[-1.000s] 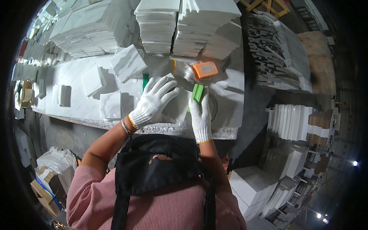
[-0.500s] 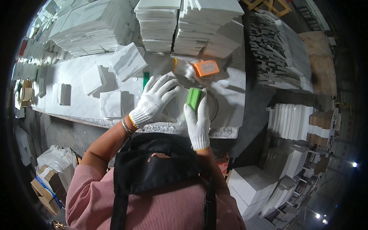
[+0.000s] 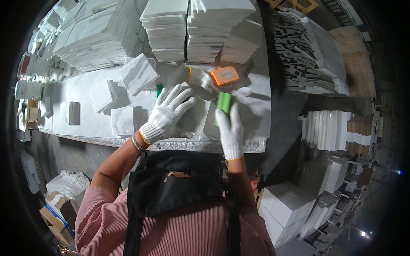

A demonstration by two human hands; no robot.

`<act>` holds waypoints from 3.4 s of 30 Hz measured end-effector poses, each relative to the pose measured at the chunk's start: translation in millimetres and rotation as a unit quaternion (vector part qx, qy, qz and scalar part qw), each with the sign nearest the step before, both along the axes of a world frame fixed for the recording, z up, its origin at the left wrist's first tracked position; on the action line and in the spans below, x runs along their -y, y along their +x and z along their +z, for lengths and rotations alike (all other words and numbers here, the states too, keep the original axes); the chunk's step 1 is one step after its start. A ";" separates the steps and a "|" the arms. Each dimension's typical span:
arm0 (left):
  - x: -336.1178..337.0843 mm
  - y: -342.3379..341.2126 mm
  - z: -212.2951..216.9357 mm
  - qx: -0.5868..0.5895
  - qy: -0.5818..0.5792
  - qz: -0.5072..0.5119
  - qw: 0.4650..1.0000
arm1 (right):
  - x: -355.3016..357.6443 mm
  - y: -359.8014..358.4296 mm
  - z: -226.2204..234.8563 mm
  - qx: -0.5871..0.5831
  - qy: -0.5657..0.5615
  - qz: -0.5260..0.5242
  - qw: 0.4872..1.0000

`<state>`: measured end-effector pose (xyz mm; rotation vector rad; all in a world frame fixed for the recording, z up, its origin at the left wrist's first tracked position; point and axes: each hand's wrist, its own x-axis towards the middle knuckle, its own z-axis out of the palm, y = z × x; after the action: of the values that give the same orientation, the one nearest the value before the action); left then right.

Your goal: The person picks white rectangular tiles from a stack, rubs their edges with a green sanding block, and places them back on the table. The person repeats this process for multiple tiles.

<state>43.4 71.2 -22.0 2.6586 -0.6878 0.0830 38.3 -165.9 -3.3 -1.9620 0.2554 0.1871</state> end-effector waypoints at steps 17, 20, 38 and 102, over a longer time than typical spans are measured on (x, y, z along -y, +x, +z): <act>40.6 -21.4 14.5 -0.066 -0.125 -0.270 0.952 | 73.7 -7.7 -8.3 0.162 -0.390 0.001 0.906; 23.2 -30.4 14.4 -0.065 -0.213 -0.239 0.945 | 31.3 1.2 4.4 0.087 -0.010 0.041 0.995; -2.2 -39.6 3.3 0.008 -0.165 -0.044 0.985 | 8.3 47.9 -41.8 0.071 0.107 0.177 0.976; -8.4 -45.9 33.4 -0.392 -0.654 0.139 0.632 | -1.6 -38.1 -23.0 -0.020 0.307 0.182 0.934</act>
<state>-2.5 79.6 11.4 1.0943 0.1550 -0.3493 0.2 -164.3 -26.3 -1.3643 -0.1391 0.4864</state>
